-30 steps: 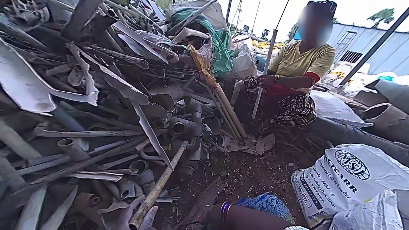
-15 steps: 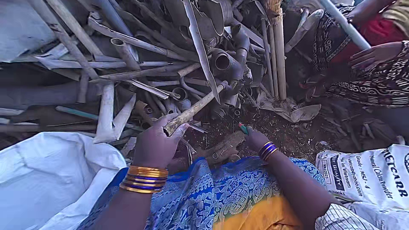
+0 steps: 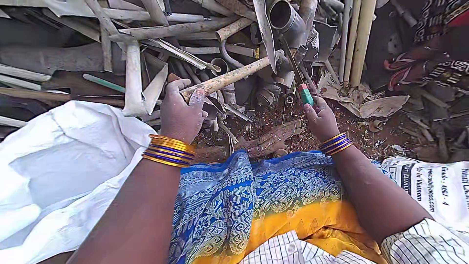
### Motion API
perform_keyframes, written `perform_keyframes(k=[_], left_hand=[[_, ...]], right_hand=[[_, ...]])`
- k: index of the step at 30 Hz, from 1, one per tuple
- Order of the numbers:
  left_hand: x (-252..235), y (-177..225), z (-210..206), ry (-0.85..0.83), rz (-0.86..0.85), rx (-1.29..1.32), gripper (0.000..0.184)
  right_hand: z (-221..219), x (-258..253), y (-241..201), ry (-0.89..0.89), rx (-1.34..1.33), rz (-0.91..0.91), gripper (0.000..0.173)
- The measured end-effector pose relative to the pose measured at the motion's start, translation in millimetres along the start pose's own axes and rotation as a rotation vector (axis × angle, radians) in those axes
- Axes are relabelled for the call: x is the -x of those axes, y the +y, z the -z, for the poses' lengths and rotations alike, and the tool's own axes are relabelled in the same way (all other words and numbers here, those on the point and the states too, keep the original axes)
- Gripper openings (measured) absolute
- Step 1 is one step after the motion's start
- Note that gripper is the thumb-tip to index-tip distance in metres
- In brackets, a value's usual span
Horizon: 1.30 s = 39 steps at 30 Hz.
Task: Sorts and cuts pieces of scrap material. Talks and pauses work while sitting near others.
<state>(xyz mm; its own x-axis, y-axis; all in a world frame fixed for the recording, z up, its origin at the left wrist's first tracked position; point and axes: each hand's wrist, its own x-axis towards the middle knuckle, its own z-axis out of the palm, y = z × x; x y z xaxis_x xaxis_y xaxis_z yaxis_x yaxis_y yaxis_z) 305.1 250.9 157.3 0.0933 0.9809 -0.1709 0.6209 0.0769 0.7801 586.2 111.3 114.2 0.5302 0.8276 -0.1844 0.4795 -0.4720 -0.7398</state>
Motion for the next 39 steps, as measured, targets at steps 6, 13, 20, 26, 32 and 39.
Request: perform_keyframes(k=[6,13,20,26,32,39], left_hand=[[6,-1,-1,-0.007,-0.078,-0.045,0.046],[4,-7,4,-0.058,0.004,-0.085,0.044],[0,-9,8,-0.116,0.016,-0.024,0.046],[4,5,20,-0.151,-0.178,-0.246,0.049],[16,19,16,-0.163,-0.065,-0.561,0.050],[10,6,12,-0.082,-0.080,-0.351,0.059]], right_hand=[[-62,33,-4,-0.133,0.368,0.681,0.051],[-47,-25,-1,-0.214,0.329,-0.089,0.059],[-66,7,-3,-0.181,0.422,0.371,0.054],[-54,-14,-1,-0.084,0.335,0.094,0.055],[-70,11,-4,-0.065,0.399,0.513,0.053],[-63,12,-20,-0.110,0.402,0.345,0.054]])
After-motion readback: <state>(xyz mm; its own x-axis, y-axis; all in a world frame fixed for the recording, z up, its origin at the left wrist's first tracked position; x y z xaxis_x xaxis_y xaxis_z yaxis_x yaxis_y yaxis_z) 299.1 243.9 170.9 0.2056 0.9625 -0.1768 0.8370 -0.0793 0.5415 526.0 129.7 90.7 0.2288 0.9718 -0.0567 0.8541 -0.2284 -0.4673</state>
